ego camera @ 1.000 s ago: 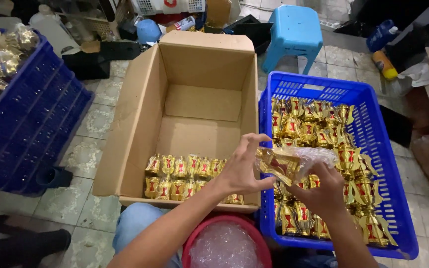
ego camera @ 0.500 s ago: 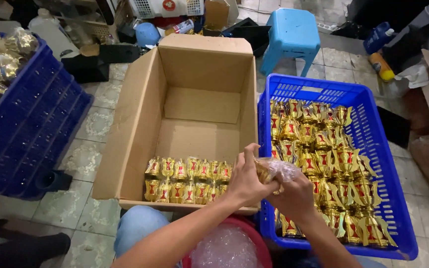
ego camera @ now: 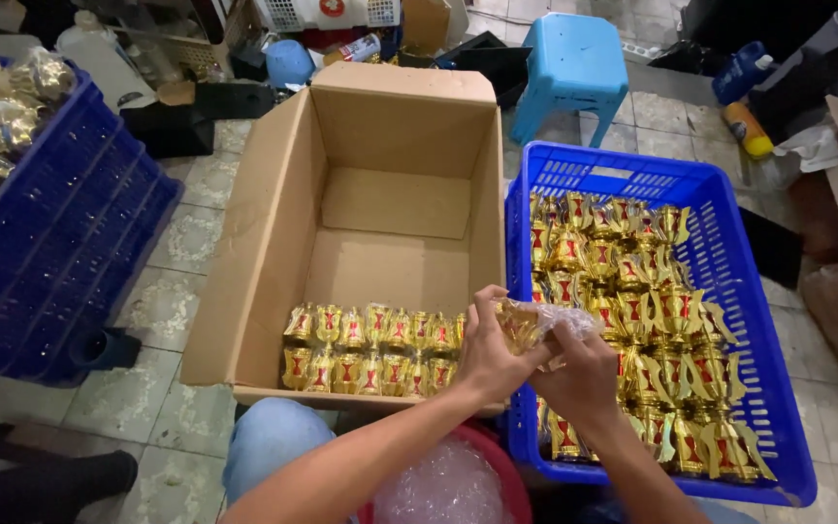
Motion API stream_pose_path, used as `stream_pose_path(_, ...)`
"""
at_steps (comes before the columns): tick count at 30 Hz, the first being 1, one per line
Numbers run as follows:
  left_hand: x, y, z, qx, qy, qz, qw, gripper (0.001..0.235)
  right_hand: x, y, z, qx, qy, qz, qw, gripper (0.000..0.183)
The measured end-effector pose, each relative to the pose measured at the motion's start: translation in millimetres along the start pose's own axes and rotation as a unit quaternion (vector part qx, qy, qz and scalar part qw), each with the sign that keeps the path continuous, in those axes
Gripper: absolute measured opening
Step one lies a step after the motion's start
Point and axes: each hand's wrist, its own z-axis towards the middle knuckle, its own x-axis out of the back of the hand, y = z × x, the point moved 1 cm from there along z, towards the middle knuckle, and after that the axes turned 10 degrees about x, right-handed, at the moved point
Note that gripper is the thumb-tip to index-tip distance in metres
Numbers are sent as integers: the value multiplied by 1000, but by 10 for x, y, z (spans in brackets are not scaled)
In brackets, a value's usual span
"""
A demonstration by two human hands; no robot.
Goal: The person wraps gold-colored decorative items in plastic and places them into a cardboard box.
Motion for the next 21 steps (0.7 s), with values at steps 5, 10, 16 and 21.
stream_pose_path(5,41,-3,-3,23,10,-41,999,92,-16,-45,-2,2,-59,-6,998,57)
stream_pose_path(10,102,-117,205,41,4,-75,996,77,354,-238,176,22,-32,92,995,64)
stream_pose_path(16,228,28,110,87,-26,-41,995,80,413,201,114,-63,83,148,983,48)
stream_pose_path(21,108,-167,86,66,-59,-36,995,87,228,266,48,-96,77,238,963,41)
